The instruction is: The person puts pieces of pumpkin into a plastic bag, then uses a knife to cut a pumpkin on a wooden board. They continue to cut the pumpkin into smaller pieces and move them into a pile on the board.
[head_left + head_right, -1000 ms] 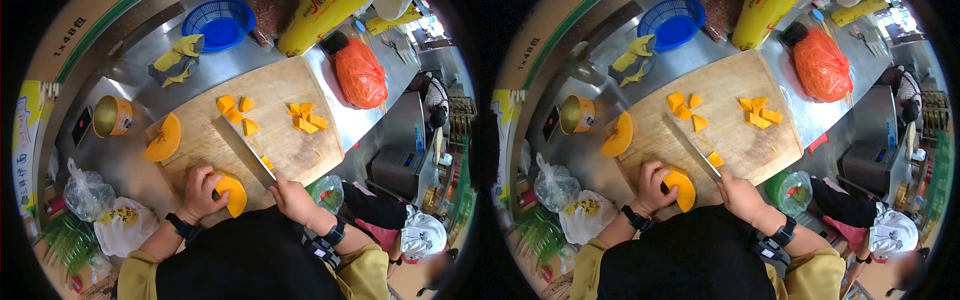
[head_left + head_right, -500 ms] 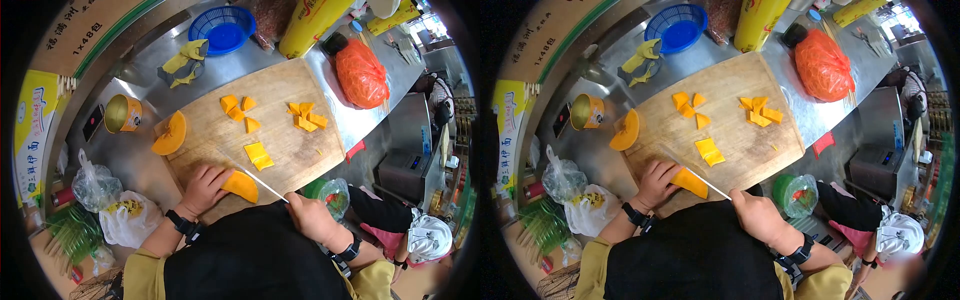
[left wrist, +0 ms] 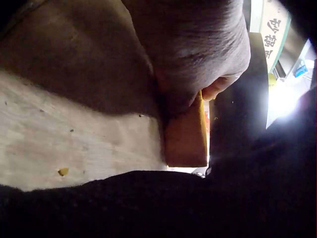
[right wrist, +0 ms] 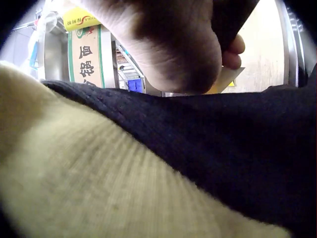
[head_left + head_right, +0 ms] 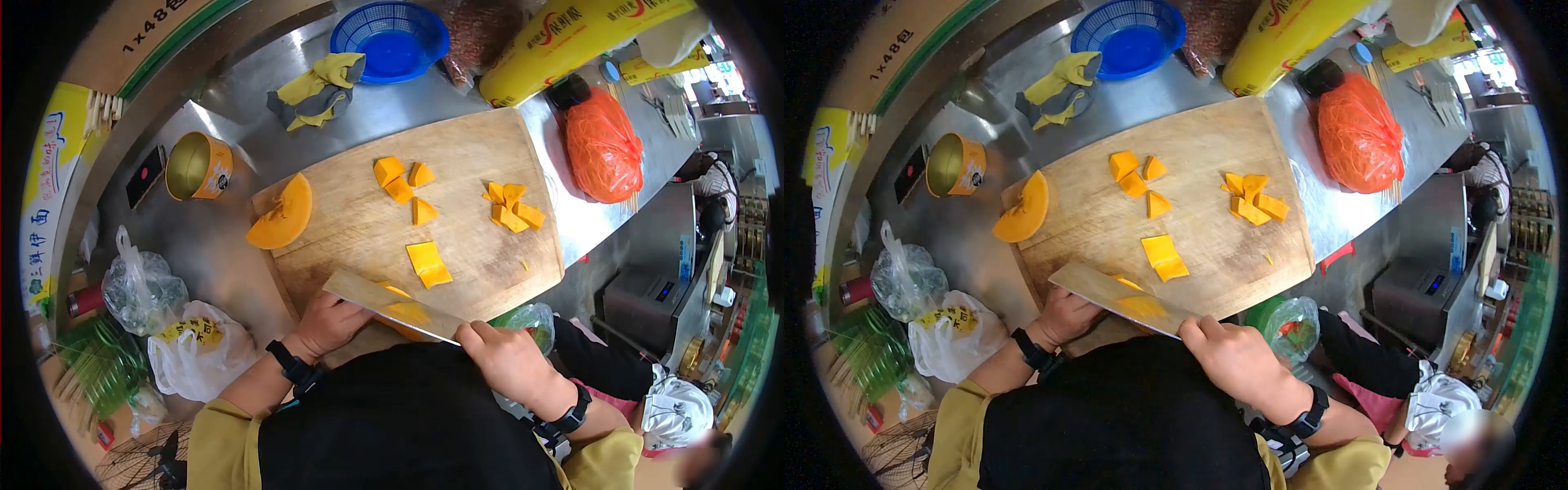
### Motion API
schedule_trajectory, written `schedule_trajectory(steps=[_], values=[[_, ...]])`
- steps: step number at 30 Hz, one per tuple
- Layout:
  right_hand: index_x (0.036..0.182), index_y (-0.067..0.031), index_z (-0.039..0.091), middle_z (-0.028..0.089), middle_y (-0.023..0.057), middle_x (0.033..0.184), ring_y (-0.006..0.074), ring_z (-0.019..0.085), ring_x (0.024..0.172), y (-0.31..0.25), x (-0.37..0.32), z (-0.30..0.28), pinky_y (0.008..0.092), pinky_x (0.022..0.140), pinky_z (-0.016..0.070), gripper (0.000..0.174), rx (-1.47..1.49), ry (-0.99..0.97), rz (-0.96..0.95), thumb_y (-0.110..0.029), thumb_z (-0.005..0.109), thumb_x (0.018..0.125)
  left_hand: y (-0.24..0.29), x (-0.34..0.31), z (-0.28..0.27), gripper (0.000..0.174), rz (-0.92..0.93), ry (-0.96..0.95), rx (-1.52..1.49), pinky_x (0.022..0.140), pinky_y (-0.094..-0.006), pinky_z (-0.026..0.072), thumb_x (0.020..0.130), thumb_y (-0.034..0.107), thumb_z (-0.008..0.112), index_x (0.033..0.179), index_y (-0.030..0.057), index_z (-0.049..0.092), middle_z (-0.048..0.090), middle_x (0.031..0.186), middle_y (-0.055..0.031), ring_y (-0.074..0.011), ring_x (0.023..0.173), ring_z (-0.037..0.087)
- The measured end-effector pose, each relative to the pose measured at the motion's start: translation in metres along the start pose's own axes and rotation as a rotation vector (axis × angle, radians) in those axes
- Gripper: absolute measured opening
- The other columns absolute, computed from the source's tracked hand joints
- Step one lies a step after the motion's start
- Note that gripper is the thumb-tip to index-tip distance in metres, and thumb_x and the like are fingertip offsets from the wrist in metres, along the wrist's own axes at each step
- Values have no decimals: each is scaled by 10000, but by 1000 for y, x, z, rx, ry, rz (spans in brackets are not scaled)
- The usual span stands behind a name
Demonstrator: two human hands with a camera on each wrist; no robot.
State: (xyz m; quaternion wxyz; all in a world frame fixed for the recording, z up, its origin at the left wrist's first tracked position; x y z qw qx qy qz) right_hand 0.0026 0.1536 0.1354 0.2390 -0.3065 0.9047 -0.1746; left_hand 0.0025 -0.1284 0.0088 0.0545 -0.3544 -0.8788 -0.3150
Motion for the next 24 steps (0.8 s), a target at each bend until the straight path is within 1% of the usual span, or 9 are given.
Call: schedule_trajectory(steps=[4, 10, 13, 16, 19, 22, 24], values=[[1003, -30, 513, 571, 112, 810, 278, 660, 647, 1, 5, -7, 361, 551, 552, 204, -14, -46, 9, -48, 558, 804, -3, 0, 3, 276, -5, 6, -44, 888, -378, 528, 757, 109, 772, 1028, 73, 729, 678, 1029, -26, -267, 1016, 610], [1019, -33, 508, 577, 124, 813, 301, 663, 651, 6, 10, -10, 379, 552, 550, 213, 54, -136, 25, -33, 549, 809, -8, -1, 5, 301, 25, -34, -64, 930, -374, 521, 764, 82, 762, 1062, 73, 718, 651, 1096, -26, -286, 1046, 599], [1017, -35, 508, 593, 133, 818, 318, 668, 660, 12, 15, -11, 392, 556, 549, 211, 98, -193, 48, -27, 549, 811, -9, 0, 4, 308, 44, -46, -63, 955, -375, 514, 767, 77, 754, 1072, 77, 715, 651, 1094, -22, -288, 1076, 587], [1023, -35, 500, 608, 138, 823, 326, 673, 668, 10, 20, -10, 400, 560, 549, 220, 95, -182, 56, -20, 550, 809, -7, 2, 5, 307, 2, -13, -94, 974, -369, 505, 773, 67, 736, 1078, 90, 716, 643, 1119, -10, -279, 1097, 577], [1038, -31, 486, 612, 146, 838, 345, 670, 675, 14, 40, 10, 416, 569, 549, 248, 85, -181, 55, -21, 565, 803, -8, 7, 3, 342, 46, 5, -77, 978, -348, 501, 791, 62, 709, 1128, 122, 703, 626, 1169, 4, -256, 1122, 562], [1049, -33, 472, 624, 168, 835, 367, 663, 681, 27, 60, 34, 436, 580, 548, 270, 114, -158, 27, -40, 586, 805, -6, 7, 5, 406, 49, -15, -16, 940, -321, 508, 797, 68, 691, 1192, 159, 679, 596, 1199, 19, -235, 1080, 552], [1046, -36, 465, 629, 185, 824, 384, 656, 689, 33, 60, 39, 451, 589, 541, 268, 159, -183, 49, -45, 590, 809, -4, 5, 2, 392, 49, -38, 16, 905, -310, 492, 793, 79, 714, 1173, 170, 685, 591, 1143, 22, -215, 1042, 537]])
Point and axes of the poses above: each hand's wrist, its own x-axis towards the middle knuckle, its own z-axis out of the palm, y = z × x, the point moved 1 cm from there along x, towards the middle knuckle
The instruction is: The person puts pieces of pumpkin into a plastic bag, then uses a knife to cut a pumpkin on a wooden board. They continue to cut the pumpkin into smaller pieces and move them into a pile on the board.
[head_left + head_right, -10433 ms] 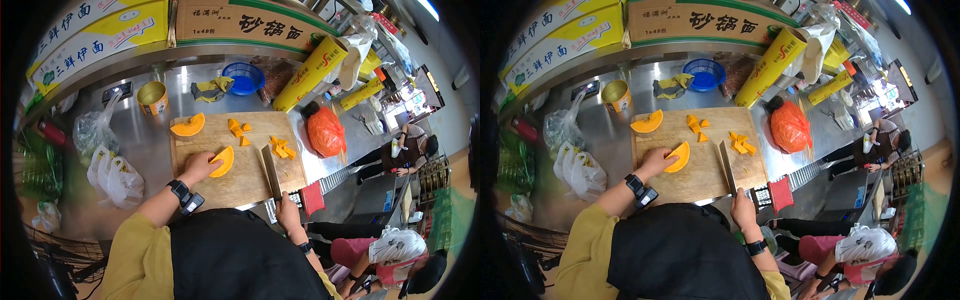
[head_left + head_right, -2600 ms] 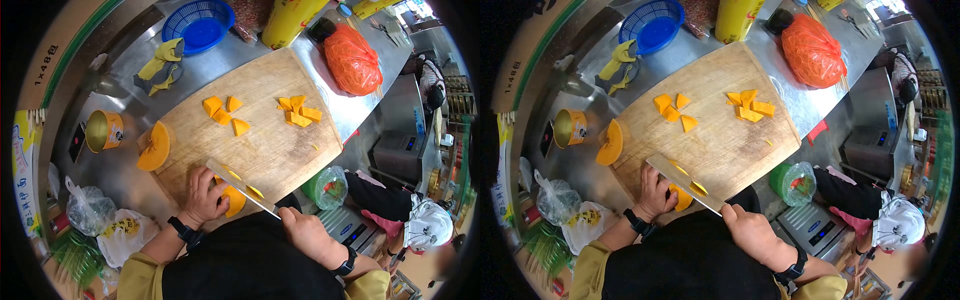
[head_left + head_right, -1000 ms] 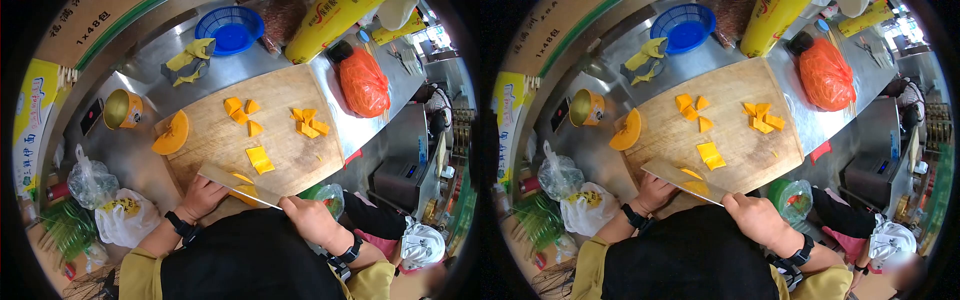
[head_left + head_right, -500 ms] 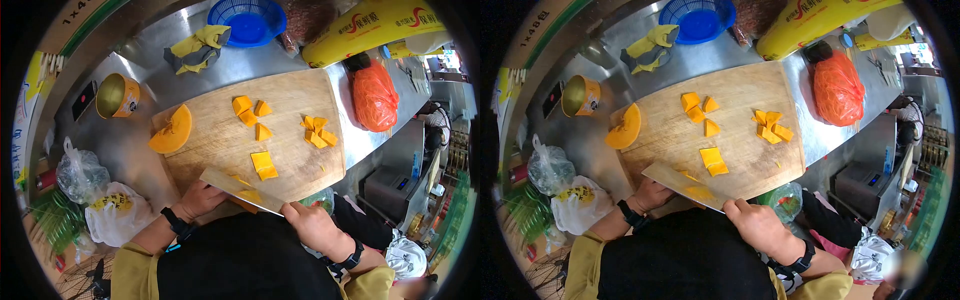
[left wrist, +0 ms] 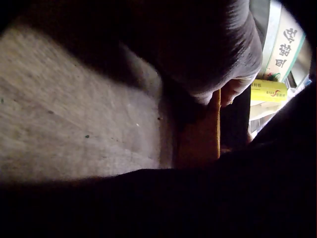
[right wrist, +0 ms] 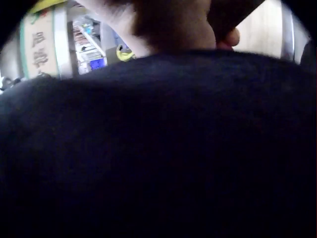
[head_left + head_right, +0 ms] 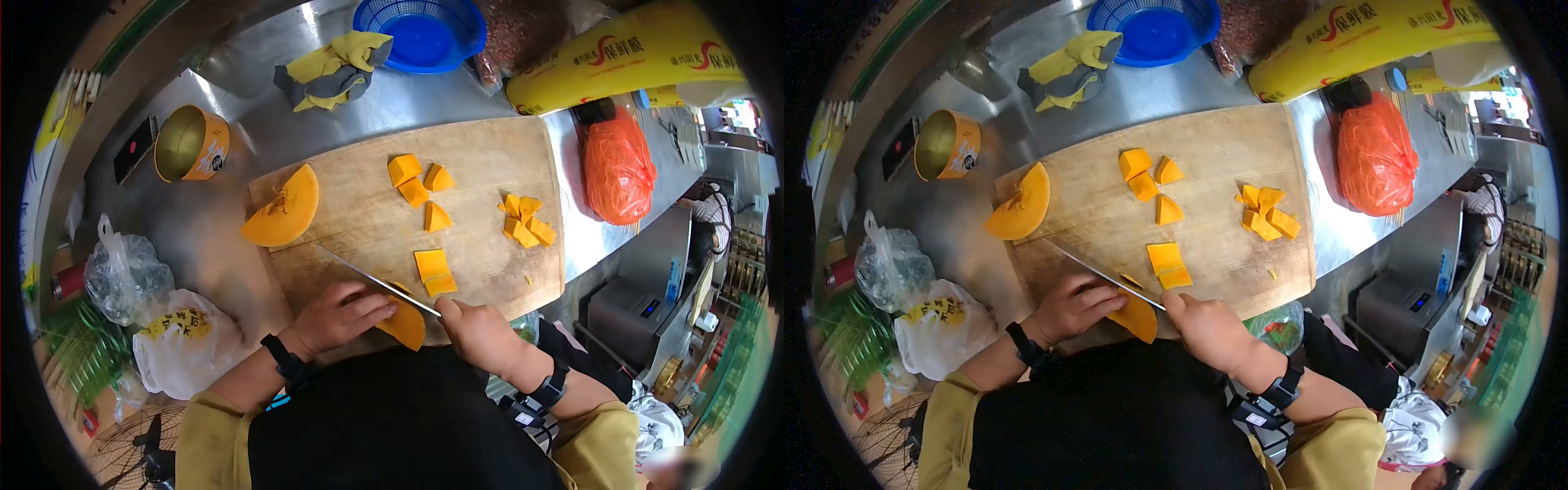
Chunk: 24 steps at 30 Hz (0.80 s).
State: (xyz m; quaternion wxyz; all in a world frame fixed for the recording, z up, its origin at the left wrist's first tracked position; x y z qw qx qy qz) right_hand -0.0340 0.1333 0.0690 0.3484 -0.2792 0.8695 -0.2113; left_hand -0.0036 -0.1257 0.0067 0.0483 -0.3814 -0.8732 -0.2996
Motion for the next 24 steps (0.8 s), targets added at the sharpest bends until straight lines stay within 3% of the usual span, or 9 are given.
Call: schedule_trajectory(steps=[7, 10, 13, 19, 22, 24], values=[[1034, -45, 458, 627, 193, 789, 410, 637, 714, -5, -30, -18, 477, 610, 517, 253, 123, 188, 127, -26, 575, 810, -1, -7, 8, 464, -33, 72, -32, 846, -294, 493, 774, 82, 700, 1223, 187, 645, 560, 1168, 31, -200, 1017, 517], [1026, -47, 463, 616, 180, 779, 401, 640, 717, -10, -57, -22, 470, 601, 520, 253, 85, 159, 112, -19, 575, 801, 2, 1, -5, 500, 0, 43, -5, 885, -331, 484, 756, 121, 731, 1242, 186, 632, 571, 1175, 21, -216, 1059, 521], [1019, -47, 470, 606, 173, 793, 395, 638, 713, -19, -79, -14, 460, 592, 522, 251, 109, 136, 144, -10, 573, 793, 7, 18, -10, 476, 70, 7, -66, 914, -372, 472, 740, 139, 758, 1203, 174, 653, 590, 1177, 9, -229, 1103, 525], [1028, -44, 505, 582, 124, 799, 331, 648, 657, -32, -98, 3, 404, 553, 538, 240, 72, 215, 131, -16, 564, 797, 10, 20, -7, 386, 36, -26, -94, 899, -381, 474, 738, 120, 766, 1117, 119, 690, 614, 1144, -27, -253, 1078, 547], [1022, -44, 510, 567, 112, 779, 300, 651, 637, -36, -101, 12, 381, 529, 538, 226, 6, 242, 127, -32, 563, 803, 10, 15, -3, 338, 21, -57, -87, 956, -446, 455, 696, 122, 810, 1015, 110, 701, 628, 1080, -84, -329, 1050, 564], [1017, -44, 511, 563, 108, 773, 286, 652, 630, -37, -101, 15, 371, 520, 538, 218, -14, 251, 130, -40, 565, 806, 10, 16, -3, 319, 26, -45, -72, 884, -398, 467, 721, 120, 781, 1031, 117, 706, 622, 1072, -59, -292, 1024, 558]])
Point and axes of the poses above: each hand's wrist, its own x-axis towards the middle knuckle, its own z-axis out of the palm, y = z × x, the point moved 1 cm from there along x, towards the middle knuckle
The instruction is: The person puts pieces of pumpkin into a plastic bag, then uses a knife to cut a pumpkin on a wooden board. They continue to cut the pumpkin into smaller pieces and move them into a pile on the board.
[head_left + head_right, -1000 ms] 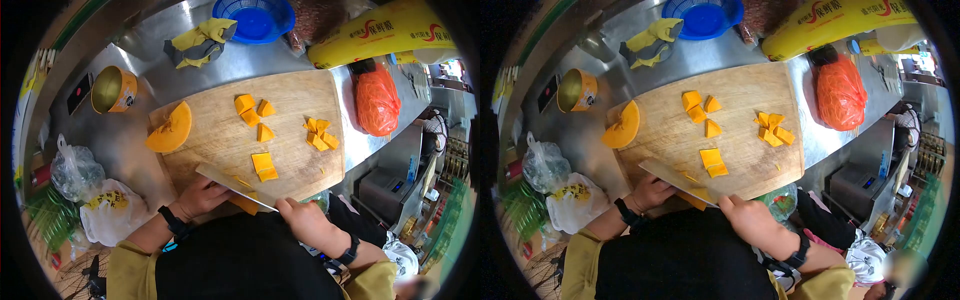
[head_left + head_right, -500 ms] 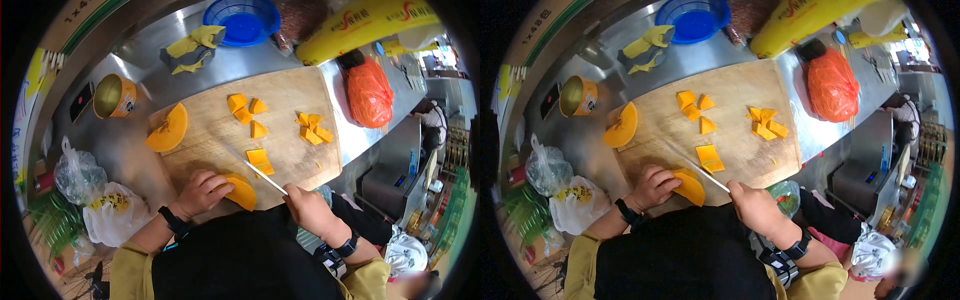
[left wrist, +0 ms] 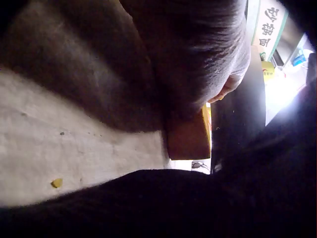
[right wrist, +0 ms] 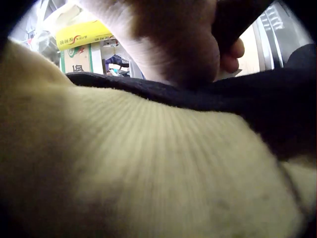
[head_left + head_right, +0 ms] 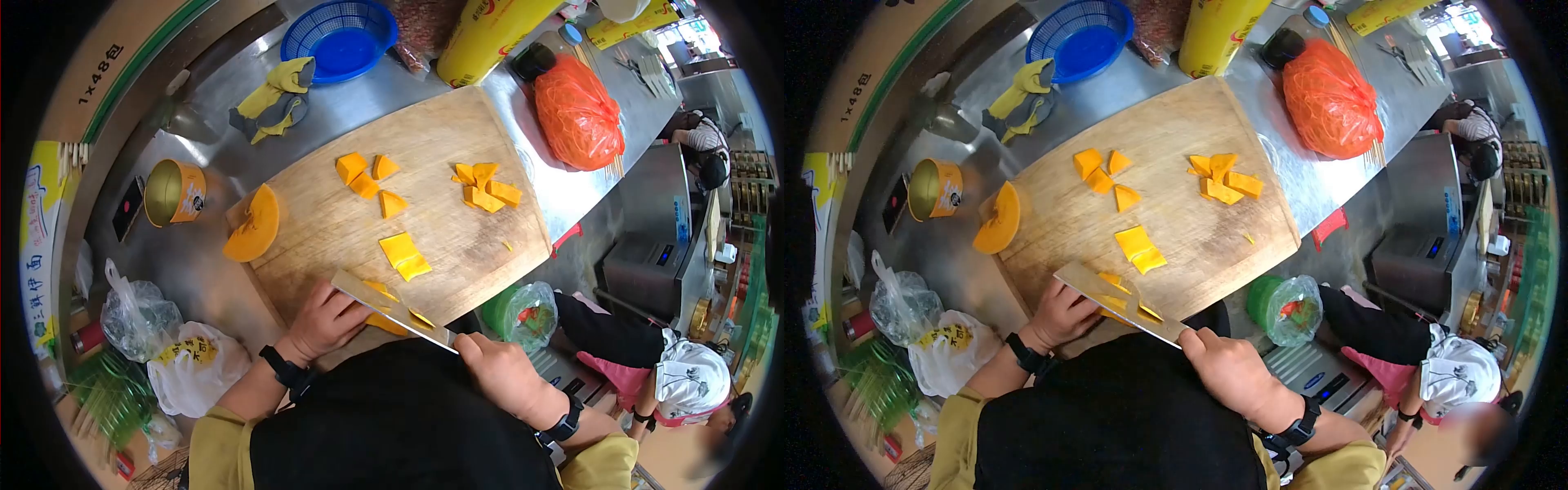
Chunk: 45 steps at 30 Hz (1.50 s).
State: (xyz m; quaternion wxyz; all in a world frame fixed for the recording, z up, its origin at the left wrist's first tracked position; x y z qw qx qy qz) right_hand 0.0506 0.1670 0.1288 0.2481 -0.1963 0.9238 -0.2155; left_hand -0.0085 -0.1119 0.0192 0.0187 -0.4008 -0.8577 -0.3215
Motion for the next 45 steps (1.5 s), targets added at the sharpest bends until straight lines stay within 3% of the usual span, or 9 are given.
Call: schedule_trajectory(steps=[4, 13, 18, 22, 25, 28, 34, 40, 45], values=[[1011, -41, 512, 565, 102, 778, 280, 654, 618, -1, -1, 5, 365, 512, 541, 206, 13, 18, 4, -46, 564, 812, -1, -3, 3, 297, -20, -21, -3, 839, -368, 470, 735, 121, 764, 1026, 152, 714, 618, 1046, -47, -278, 1002, 552], [1028, -30, 496, 581, 115, 799, 310, 658, 618, -5, 7, 4, 394, 511, 543, 219, 36, -67, 63, -33, 550, 816, -7, -3, 8, 236, 8, 12, -48, 858, -362, 471, 758, 117, 746, 984, 177, 714, 620, 1076, -38, -276, 996, 552], [1031, -44, 437, 607, 199, 822, 420, 629, 699, 17, 54, 33, 477, 600, 523, 209, 167, -96, 73, -78, 567, 870, -6, -2, 6, 300, 9, 20, -51, 873, -351, 481, 778, 87, 715, 1060, 186, 685, 609, 1161, -31, -266, 1018, 548], [992, -42, 433, 623, 217, 802, 425, 643, 723, 23, 64, 26, 497, 617, 522, 179, 222, -111, 75, -35, 538, 847, -7, -5, 3, 368, 2, -28, -56, 881, -358, 481, 754, 91, 728, 1103, 173, 645, 591, 1214, -48, -271, 1039, 540], [993, -43, 435, 617, 214, 808, 425, 637, 720, 25, 63, 23, 498, 614, 520, 177, 265, -67, 104, -31, 538, 849, -8, -15, 0, 411, -126, 31, -64, 900, -374, 472, 707, 122, 764, 1094, 165, 631, 581, 1216, -60, -283, 1046, 536], [1002, -42, 443, 607, 205, 808, 418, 632, 710, 18, 55, 9, 489, 605, 520, 188, 268, 36, 80, -41, 555, 851, -4, -21, -6, 493, -255, 41, -43, 922, -393, 458, 658, 144, 797, 1118, 161, 617, 572, 1212, -69, -295, 1062, 533], [997, -45, 481, 584, 158, 806, 369, 642, 672, 6, 29, -11, 437, 569, 536, 204, 166, -14, -41, -45, 578, 818, 5, 6, -15, 451, -145, -24, 71, 927, -409, 450, 622, 146, 809, 1050, 139, 668, 587, 1147, -74, -306, 1079, 534], [990, -50, 500, 559, 104, 773, 286, 653, 621, -1, 13, -1, 373, 510, 539, 189, 53, 9, -42, -39, 562, 812, 8, 5, -11, 378, -145, -15, 79, 890, -412, 457, 613, 154, 818, 968, 124, 691, 589, 1088, -89, -320, 1057, 534], [987, -49, 501, 552, 96, 766, 276, 645, 598, -3, 12, 5, 365, 496, 532, 187, 30, 33, -34, -43, 568, 812, 7, 3, -9, 359, -143, -8, 66, 872, -417, 457, 632, 161, 823, 962, 125, 686, 587, 1072, -95, -325, 1049, 534]])
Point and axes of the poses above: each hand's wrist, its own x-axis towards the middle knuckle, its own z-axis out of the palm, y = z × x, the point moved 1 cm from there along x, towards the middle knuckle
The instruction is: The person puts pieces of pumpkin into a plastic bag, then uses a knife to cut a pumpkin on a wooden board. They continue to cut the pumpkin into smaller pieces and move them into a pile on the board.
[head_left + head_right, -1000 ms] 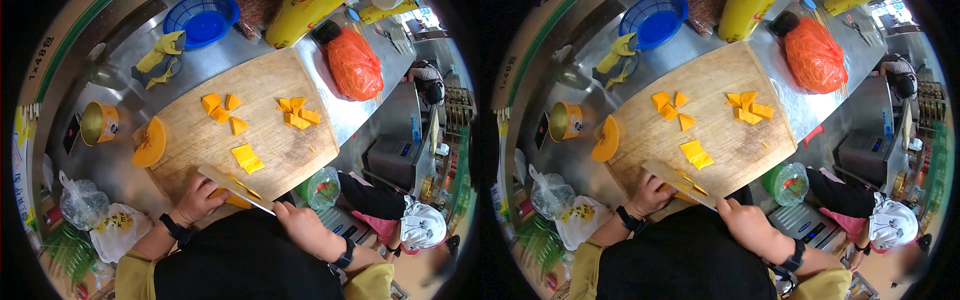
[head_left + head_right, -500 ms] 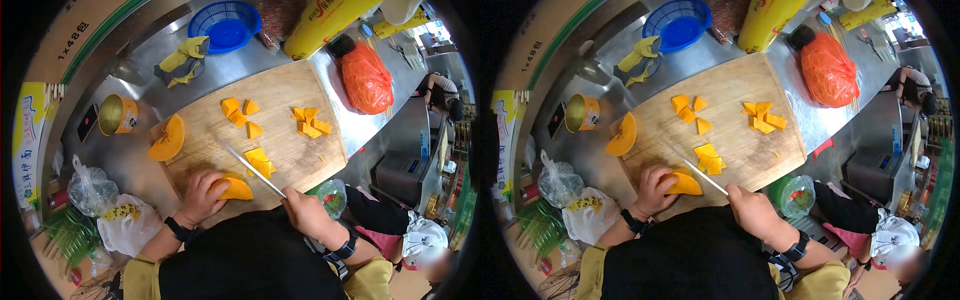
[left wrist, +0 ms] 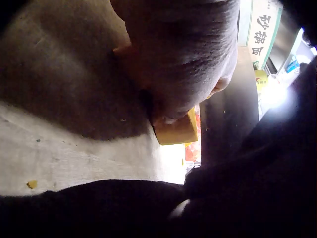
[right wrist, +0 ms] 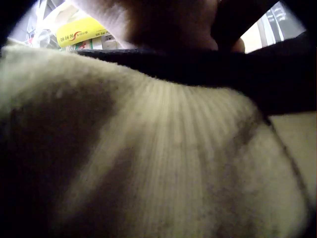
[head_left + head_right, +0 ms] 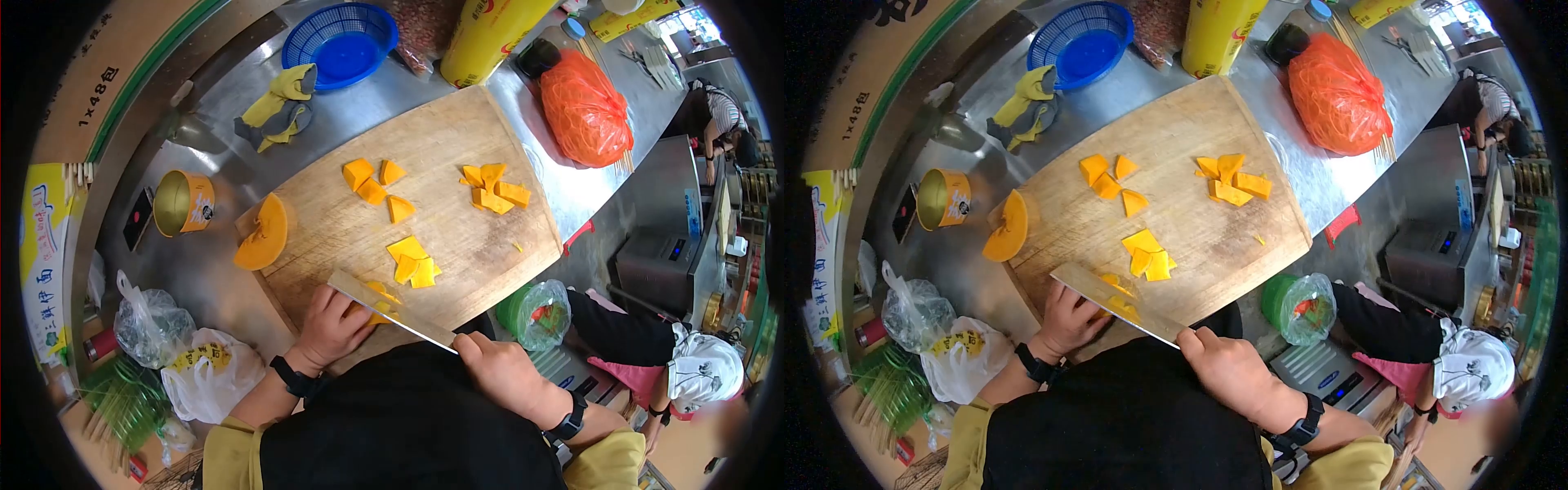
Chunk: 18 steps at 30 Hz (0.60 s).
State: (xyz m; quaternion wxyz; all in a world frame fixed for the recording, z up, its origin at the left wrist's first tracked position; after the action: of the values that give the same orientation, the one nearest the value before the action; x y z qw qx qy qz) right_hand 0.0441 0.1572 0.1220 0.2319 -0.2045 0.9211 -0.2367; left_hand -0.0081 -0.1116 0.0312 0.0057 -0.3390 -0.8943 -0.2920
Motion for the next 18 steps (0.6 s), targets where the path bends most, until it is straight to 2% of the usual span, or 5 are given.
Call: schedule_trajectory(steps=[10, 13, 16, 18], values=[[1009, -35, 480, 593, 142, 814, 344, 654, 632, -3, 13, -2, 422, 526, 536, 206, 90, -112, 89, -16, 553, 818, -6, -3, 6, 434, 17, 38, -50, 891, -420, 447, 627, 141, 811, 1045, 131, 694, 595, 1124, -82, -319, 1057, 530], [1024, -32, 468, 621, 174, 825, 369, 662, 677, 8, 38, 23, 454, 557, 538, 232, 63, -119, 76, -17, 563, 813, -6, -5, 5, 457, 5, 6, -77, 905, -416, 440, 641, 146, 801, 1083, 140, 686, 586, 1146, -72, -310, 1059, 528], [1020, -41, 452, 614, 212, 781, 423, 634, 702, 14, 54, 30, 495, 609, 515, 161, 93, -137, 99, -54, 534, 883, -6, -5, 2, 501, -4, -35, -71, 904, -408, 435, 656, 153, 790, 1139, 145, 656, 565, 1182, -67, -297, 1058, 523], [1035, -32, 441, 617, 217, 801, 429, 635, 724, 21, 56, 29, 500, 624, 521, 183, 182, -127, 115, -56, 538, 882, -4, -5, 2, 528, -36, -3, -88, 894, -407, 435, 665, 158, 786, 1171, 142, 635, 548, 1190, -82, -295, 1044, 519]])
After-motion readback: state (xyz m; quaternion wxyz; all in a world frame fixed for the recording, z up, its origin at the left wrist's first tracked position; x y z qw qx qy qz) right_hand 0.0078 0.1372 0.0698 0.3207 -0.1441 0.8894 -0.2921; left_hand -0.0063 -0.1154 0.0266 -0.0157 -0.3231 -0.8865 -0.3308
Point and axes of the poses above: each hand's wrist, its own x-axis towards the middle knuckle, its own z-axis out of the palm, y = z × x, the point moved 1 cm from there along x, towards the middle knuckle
